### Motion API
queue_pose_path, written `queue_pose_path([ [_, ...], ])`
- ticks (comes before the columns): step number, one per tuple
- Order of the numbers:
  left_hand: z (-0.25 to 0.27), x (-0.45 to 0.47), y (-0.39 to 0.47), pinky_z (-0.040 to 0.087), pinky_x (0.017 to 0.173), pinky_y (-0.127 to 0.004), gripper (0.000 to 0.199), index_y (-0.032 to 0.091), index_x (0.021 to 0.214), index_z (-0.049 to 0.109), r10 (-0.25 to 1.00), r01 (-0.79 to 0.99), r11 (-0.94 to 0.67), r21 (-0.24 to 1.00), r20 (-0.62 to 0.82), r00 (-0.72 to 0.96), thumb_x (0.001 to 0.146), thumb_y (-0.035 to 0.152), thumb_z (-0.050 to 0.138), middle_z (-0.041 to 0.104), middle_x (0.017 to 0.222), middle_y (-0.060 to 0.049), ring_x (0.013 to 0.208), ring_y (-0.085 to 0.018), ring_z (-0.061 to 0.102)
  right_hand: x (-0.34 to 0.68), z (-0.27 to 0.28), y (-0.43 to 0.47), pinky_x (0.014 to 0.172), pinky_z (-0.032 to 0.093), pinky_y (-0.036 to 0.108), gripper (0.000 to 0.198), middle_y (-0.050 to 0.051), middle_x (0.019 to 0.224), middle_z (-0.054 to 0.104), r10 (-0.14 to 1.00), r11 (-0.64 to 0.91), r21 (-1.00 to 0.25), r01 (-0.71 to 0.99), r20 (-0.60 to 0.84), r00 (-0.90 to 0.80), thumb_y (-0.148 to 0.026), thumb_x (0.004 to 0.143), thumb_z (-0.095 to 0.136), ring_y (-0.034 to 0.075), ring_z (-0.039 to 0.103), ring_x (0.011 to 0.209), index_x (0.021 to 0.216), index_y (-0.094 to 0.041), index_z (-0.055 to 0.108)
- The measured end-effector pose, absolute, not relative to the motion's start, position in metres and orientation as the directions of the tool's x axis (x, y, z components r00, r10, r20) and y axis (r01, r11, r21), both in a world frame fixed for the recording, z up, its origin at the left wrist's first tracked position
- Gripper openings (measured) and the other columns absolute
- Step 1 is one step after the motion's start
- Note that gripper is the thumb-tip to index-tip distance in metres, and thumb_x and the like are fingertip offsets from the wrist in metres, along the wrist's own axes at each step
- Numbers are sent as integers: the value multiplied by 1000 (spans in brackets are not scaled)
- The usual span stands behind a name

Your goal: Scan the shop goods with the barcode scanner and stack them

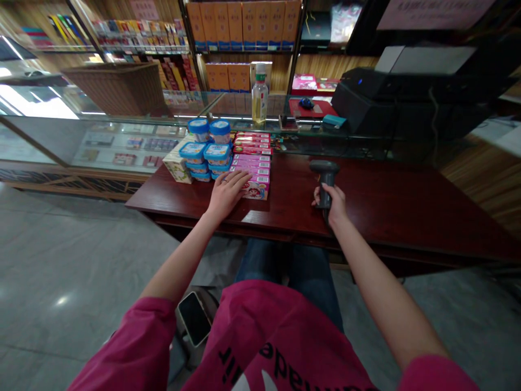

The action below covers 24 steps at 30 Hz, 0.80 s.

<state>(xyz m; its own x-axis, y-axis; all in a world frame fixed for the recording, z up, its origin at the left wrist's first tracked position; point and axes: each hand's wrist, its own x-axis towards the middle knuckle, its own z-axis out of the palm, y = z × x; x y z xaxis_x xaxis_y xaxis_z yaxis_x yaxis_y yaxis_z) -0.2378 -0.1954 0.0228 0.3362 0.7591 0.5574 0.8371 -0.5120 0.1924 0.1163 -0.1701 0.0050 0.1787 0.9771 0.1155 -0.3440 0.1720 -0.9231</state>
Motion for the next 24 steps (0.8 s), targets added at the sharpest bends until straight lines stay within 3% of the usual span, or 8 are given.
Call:
queue_pose_path([
  [5,25,-242,-202,29,132,-48,58,29,163,53,753,863,-490,123,558,348,107,39,63,56,168,-9,159,-30,50,119,6,-171,42,57,22,37,-3,66,69,987,132,-936,-327,92,134,-46,65,88,9,54,46,86,-22,67],
  [10,18,-262,-209,30,131,-50,70,29,165,51,752,889,-415,195,624,214,102,53,70,52,170,-13,160,-35,47,119,7,-172,41,56,23,35,-2,67,71,991,118,-941,-318,91,98,-44,66,86,10,54,46,88,-22,71],
  [16,9,-283,-212,35,128,-52,58,30,157,59,756,871,-421,253,629,182,103,45,71,58,166,-12,159,-35,49,119,7,-171,41,55,23,33,-2,66,70,988,142,-937,-320,114,104,-44,67,85,10,52,45,86,-21,70],
  [20,5,-273,-226,48,121,-46,42,27,145,66,690,817,-500,287,703,175,104,36,70,72,147,-11,141,-30,66,123,3,-169,41,53,22,31,-3,67,69,985,151,-918,-366,108,136,-42,68,84,10,52,46,86,-22,68],
  [24,-1,-242,-246,58,109,-36,45,27,149,62,642,730,-607,315,735,216,104,27,69,73,131,-9,123,-23,71,135,1,-168,42,53,21,32,-3,68,69,984,145,-909,-391,92,152,-42,69,84,9,52,47,89,-23,67],
])
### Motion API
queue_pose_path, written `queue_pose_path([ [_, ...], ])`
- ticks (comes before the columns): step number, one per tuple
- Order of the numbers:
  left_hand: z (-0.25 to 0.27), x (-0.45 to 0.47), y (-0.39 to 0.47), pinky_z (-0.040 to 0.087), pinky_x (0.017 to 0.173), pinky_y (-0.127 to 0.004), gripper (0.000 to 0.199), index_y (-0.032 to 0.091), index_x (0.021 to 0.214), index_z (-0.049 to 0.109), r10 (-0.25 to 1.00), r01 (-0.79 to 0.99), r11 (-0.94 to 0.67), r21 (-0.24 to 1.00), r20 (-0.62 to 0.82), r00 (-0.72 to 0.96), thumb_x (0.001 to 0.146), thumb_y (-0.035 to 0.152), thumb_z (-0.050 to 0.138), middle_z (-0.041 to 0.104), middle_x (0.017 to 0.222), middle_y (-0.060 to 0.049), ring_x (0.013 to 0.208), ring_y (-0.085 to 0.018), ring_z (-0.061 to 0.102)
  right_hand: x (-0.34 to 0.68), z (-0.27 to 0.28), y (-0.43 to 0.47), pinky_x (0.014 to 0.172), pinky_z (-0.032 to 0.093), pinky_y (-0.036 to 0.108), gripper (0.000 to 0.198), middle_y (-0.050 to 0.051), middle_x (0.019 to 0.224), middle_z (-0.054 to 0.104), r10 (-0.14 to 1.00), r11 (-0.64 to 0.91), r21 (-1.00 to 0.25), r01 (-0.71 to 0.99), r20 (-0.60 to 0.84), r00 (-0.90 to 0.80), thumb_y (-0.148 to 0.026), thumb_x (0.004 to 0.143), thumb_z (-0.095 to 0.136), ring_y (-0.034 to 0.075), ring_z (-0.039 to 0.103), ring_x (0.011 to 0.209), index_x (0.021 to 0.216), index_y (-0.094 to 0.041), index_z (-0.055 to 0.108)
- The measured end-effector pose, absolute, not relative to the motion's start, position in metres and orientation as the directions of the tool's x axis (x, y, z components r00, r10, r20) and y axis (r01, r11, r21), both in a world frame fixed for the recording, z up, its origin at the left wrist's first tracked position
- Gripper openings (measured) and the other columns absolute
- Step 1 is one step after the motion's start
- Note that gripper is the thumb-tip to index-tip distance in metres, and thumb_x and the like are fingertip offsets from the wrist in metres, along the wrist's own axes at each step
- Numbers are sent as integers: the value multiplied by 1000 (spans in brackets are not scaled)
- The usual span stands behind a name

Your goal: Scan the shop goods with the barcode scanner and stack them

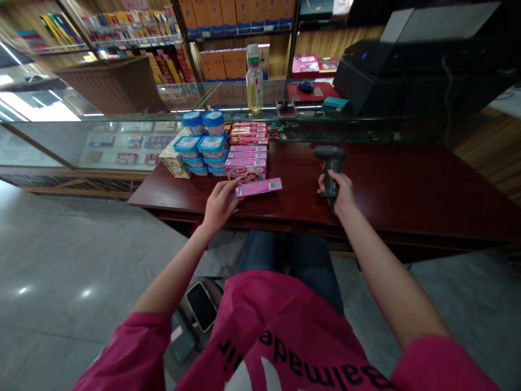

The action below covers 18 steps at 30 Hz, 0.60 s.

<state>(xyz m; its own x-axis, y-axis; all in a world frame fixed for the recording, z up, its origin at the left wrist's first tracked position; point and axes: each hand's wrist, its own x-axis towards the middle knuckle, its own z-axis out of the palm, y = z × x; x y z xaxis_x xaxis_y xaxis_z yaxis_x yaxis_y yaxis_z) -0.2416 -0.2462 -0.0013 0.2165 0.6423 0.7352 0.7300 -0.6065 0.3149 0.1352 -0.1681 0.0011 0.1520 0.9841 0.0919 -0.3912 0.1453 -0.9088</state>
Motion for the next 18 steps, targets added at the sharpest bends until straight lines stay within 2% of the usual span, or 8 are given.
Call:
queue_pose_path([
  [2,-6,-219,-250,59,107,-34,44,28,147,63,620,695,-651,305,742,254,104,21,68,71,128,-8,120,-22,71,146,1,-168,42,54,21,33,-3,69,69,982,149,-913,-380,92,163,-43,70,85,9,53,46,90,-23,66],
  [5,-9,-176,-240,59,112,-37,42,26,142,64,620,661,-684,308,723,305,102,15,68,70,132,-9,127,-24,69,168,3,-168,42,54,21,35,-3,70,70,977,145,-921,-360,76,199,-44,72,86,9,55,46,89,-23,64],
  [8,-5,-127,-216,58,114,-41,43,22,140,61,663,641,-688,341,654,363,99,10,66,67,144,-12,136,-27,66,191,4,-164,42,55,21,34,-3,69,70,966,137,-921,-363,43,257,-42,72,85,9,56,45,88,-22,63],
  [10,2,-96,-196,59,112,-42,42,21,138,60,713,633,-664,398,592,376,98,7,64,68,144,-13,136,-27,67,204,4,-158,42,55,21,32,-2,68,70,956,138,-919,-370,26,293,-41,71,84,9,56,45,87,-22,63],
  [14,13,-48,-146,59,110,-45,39,22,130,64,802,603,-578,550,519,296,94,6,66,73,133,-11,126,-29,70,223,5,-142,41,55,22,33,-3,67,69,943,148,-915,-374,17,331,-42,71,84,10,55,44,84,-22,62],
  [18,9,-25,-87,55,115,-46,45,22,129,66,809,501,-565,655,560,180,88,2,69,73,134,-10,128,-28,69,230,7,-127,42,55,22,36,-5,67,68,932,191,-906,-377,47,359,-43,68,85,8,54,44,84,-24,60],
])
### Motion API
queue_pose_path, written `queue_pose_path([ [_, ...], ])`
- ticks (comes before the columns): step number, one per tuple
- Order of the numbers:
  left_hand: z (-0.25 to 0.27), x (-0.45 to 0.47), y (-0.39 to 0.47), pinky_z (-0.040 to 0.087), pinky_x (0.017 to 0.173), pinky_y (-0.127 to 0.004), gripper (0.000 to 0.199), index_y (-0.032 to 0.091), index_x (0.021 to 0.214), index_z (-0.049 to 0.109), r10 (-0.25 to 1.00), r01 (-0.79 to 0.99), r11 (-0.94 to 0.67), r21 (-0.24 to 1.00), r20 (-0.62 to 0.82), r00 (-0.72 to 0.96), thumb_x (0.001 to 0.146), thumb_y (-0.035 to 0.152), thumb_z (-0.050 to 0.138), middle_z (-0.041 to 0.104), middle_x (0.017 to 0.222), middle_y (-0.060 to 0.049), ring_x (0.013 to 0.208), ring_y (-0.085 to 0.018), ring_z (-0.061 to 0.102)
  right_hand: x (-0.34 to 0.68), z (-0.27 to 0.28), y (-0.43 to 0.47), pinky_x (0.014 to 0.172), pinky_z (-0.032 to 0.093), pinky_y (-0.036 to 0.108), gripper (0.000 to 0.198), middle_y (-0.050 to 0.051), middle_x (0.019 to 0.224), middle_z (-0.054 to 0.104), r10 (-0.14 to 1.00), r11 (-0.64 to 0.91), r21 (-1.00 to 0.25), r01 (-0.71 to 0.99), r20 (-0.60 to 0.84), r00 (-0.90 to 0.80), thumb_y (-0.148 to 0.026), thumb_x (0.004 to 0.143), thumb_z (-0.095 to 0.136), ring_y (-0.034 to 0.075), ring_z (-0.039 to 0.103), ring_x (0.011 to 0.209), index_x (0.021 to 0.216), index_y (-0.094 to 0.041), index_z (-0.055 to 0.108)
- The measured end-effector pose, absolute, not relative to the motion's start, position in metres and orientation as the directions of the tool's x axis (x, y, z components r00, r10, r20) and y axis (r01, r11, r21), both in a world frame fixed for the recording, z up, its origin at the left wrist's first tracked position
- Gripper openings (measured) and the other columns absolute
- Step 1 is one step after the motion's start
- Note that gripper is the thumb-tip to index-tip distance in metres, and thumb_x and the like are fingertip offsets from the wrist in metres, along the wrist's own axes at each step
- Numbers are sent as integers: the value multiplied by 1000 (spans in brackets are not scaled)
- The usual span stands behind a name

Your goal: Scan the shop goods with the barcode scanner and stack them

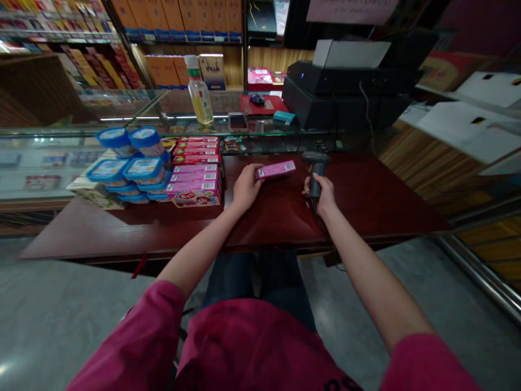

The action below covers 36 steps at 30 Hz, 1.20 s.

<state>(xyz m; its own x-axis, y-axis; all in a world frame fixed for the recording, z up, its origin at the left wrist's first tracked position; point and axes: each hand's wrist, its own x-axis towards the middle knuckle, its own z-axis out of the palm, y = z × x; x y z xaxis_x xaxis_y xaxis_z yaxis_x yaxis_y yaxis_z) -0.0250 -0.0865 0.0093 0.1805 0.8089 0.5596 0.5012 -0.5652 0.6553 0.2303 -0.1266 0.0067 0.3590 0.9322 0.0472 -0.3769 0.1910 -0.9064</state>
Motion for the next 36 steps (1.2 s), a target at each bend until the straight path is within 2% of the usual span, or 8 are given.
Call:
queue_pose_path([
  [7,-6,-17,-11,55,115,-42,44,20,120,70,781,449,-586,675,617,92,82,-1,63,77,129,-9,126,-25,70,225,11,-133,43,54,21,36,-7,71,69,956,240,-916,-322,165,244,-44,69,88,8,52,47,86,-25,62],
  [15,-16,-20,3,58,110,-40,42,21,118,69,770,447,-599,664,632,93,82,1,62,77,126,-8,123,-24,70,216,14,-140,39,52,23,37,-5,70,68,979,135,-938,-320,77,188,-33,71,92,10,53,45,88,-26,61],
  [23,-15,-21,2,58,113,-42,46,20,118,70,779,417,-593,689,621,82,79,-3,60,77,126,-9,124,-24,70,215,15,-140,38,50,21,41,-7,68,68,978,167,-947,-274,124,167,-42,71,92,8,50,44,101,-25,71],
  [27,-16,-22,0,56,117,-43,50,21,129,68,772,407,-606,684,629,91,84,-1,66,75,134,-9,130,-25,70,216,14,-141,40,52,22,39,-6,70,69,972,175,-943,-283,119,202,-41,70,93,9,53,46,91,-26,64],
  [31,-16,-19,-4,64,106,-41,59,27,146,55,802,343,-582,737,591,91,92,8,70,72,138,-8,119,-23,75,229,13,-139,41,54,22,40,-5,70,69,942,228,-921,-317,127,310,-43,70,92,8,53,45,88,-25,61],
  [36,-14,11,-13,65,106,-38,41,24,132,62,727,290,-686,667,648,228,94,10,70,61,146,-12,129,-22,69,281,11,-134,41,55,20,44,-7,66,68,857,303,-912,-278,133,498,-47,68,92,8,53,44,87,-25,59],
])
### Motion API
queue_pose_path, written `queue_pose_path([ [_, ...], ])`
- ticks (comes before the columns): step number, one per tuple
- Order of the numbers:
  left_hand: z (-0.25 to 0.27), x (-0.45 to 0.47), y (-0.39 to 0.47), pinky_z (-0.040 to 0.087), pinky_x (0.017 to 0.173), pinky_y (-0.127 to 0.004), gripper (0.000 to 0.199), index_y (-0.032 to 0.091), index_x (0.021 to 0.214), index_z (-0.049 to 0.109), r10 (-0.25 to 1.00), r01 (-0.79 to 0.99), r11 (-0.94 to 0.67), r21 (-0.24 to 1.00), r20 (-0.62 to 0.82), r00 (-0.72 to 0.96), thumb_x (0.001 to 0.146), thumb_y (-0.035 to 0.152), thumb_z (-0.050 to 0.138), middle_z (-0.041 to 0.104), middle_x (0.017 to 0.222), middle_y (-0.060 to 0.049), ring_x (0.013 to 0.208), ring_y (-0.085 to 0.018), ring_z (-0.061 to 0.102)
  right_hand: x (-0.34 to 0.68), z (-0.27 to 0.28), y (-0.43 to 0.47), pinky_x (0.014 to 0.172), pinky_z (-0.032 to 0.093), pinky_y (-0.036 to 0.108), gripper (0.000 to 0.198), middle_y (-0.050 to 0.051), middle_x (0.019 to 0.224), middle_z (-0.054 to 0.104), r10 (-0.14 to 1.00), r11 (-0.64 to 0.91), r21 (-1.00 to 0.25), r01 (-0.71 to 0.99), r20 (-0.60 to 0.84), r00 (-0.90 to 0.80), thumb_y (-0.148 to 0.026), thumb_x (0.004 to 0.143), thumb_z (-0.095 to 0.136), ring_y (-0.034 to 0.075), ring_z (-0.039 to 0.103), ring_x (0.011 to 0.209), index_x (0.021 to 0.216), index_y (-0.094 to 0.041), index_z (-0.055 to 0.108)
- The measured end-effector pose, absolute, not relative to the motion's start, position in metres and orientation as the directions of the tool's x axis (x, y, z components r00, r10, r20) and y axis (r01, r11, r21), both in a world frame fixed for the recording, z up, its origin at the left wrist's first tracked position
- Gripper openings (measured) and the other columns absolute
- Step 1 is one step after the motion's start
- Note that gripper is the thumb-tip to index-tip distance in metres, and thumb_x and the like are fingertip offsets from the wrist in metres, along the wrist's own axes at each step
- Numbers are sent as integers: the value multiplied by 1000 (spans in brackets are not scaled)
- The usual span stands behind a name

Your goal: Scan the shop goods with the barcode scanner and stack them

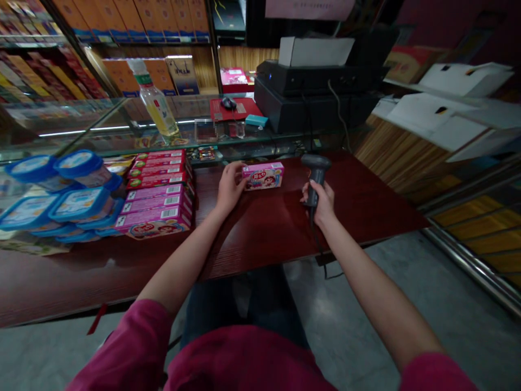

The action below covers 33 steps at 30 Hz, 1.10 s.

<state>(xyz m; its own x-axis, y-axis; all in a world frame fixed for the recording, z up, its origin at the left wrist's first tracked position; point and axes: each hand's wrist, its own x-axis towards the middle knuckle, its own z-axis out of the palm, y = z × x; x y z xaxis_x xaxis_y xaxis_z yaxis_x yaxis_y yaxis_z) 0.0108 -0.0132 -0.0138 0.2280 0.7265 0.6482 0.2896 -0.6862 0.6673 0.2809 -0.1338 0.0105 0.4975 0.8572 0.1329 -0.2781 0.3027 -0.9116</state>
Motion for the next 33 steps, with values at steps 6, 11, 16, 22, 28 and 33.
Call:
queue_pose_path([
  [6,-8,85,-20,60,113,-41,42,29,140,64,609,346,-793,501,648,457,102,12,61,60,154,-10,145,-24,59,354,5,-131,39,53,20,44,-7,65,67,707,373,-905,-202,137,694,-43,64,91,8,53,43,87,-25,59],
  [11,3,161,7,61,108,-43,40,27,144,64,600,452,-798,400,597,532,105,16,59,65,154,-10,138,-28,65,370,0,-128,42,52,21,41,-7,62,67,672,416,-855,-310,59,738,-44,63,87,8,54,43,85,-23,60],
  [16,6,219,47,56,110,-49,37,24,138,70,585,510,-797,323,622,520,104,15,60,70,148,-14,135,-33,65,369,-3,-128,44,52,21,39,-7,64,66,690,406,-856,-319,58,722,-45,68,87,8,55,45,87,-24,60],
  [22,-4,243,76,53,107,-52,41,28,137,72,599,523,-774,355,677,427,101,11,62,71,146,-11,136,-36,61,369,-5,-130,46,54,22,37,-7,68,66,723,382,-868,-318,66,688,-46,75,87,8,57,46,88,-25,59],
  [28,-9,247,85,49,111,-57,42,31,139,73,628,529,-749,399,681,376,100,14,66,69,149,-13,134,-39,60,368,-2,-131,45,54,20,36,-6,67,68,715,378,-869,-320,54,697,-44,71,87,8,56,47,86,-24,61],
  [33,-2,243,74,49,113,-60,53,34,148,68,674,582,-702,411,649,354,98,15,71,65,151,-15,136,-40,60,361,1,-132,43,53,20,40,-6,65,68,712,380,-872,-309,62,699,-46,67,89,8,55,45,85,-24,61],
])
